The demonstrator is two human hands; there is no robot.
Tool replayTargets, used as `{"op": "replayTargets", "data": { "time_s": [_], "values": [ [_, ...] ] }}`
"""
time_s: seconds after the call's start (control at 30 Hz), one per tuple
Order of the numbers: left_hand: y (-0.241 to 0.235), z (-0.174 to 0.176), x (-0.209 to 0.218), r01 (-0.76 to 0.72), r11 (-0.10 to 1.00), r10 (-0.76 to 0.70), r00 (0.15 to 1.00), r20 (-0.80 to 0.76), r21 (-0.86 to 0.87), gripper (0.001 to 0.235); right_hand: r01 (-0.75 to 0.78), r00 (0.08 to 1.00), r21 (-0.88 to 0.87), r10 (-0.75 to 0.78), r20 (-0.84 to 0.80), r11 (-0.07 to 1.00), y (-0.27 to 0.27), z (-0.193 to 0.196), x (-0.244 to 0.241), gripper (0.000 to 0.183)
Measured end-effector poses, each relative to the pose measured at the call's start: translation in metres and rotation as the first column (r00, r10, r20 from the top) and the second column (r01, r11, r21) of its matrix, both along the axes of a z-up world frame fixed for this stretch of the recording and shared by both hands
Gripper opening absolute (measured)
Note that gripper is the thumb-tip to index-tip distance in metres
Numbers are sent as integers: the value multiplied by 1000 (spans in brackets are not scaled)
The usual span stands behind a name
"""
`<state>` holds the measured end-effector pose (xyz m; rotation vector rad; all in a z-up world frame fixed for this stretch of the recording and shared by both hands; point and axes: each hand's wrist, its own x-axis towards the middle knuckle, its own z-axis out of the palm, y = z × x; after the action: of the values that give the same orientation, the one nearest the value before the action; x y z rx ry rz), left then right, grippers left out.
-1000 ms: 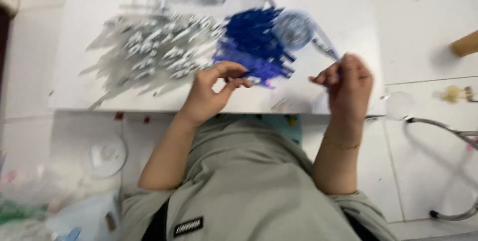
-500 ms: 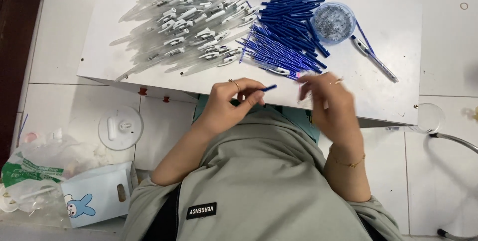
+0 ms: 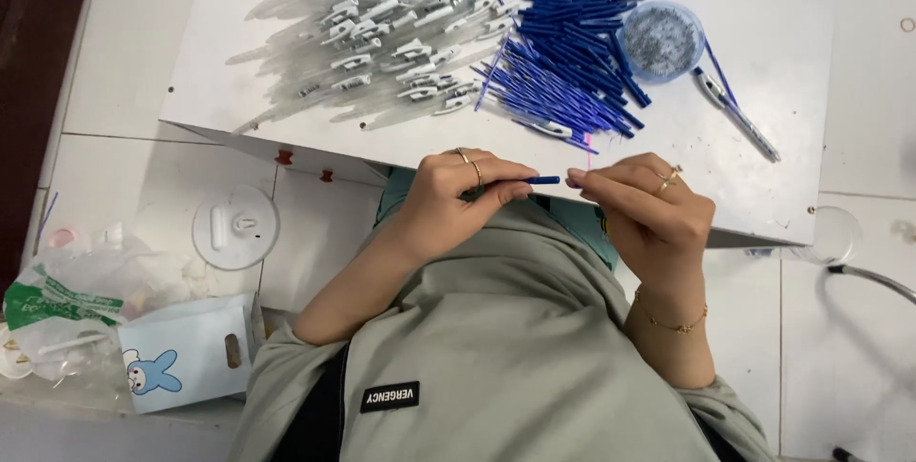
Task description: The person sits on the floor and assembles blue pens by hand. They pick up blue pen barrels and white ink cartridges from a white table, insert the cartridges into the barrels, and place the assembled pens back on the table.
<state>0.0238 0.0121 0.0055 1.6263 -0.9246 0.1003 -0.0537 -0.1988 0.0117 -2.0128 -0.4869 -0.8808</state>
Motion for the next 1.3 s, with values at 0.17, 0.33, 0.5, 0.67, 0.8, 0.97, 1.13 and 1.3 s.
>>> {"op": "replayTargets", "data": {
  "time_s": [0.17,0.33,0.5,0.67,0.8,0.97,1.13,1.3],
  "values": [
    [0,-4,1,4,1000,-4,1000,23,1,13,-55,998,-4,55,-31,998,0,-4,3,21],
    [-4,-7,-6,-27,998,24,998,-51,-57,12,-75,996,-3,75,-50,997,10,3,2,18],
    [-13,-5,-14,-11,954,-69,964,-257,-299,7,-97,985,157,117,-127,983,29,-2,0,20],
    [-30,-57,-16,-73,734,-414,740,-530,-675,15,-151,982,188,169,-87,971,39,-7,2,15],
    [-27,-46,-20,-98,761,-378,738,-560,-642,18,-165,982,204,179,-57,965,43,-11,3,15],
    [-24,-41,-21,-139,777,-224,851,-476,-614,11,-167,979,225,188,-74,960,42,-12,1,15],
    [-24,-40,-19,-106,802,-154,914,-375,-588,5,-151,981,255,177,-82,955,43,-12,0,14],
    [-21,-31,-22,-75,855,-76,960,-268,-513,9,-132,984,237,157,-89,963,41,-6,0,16]
  ]
}}
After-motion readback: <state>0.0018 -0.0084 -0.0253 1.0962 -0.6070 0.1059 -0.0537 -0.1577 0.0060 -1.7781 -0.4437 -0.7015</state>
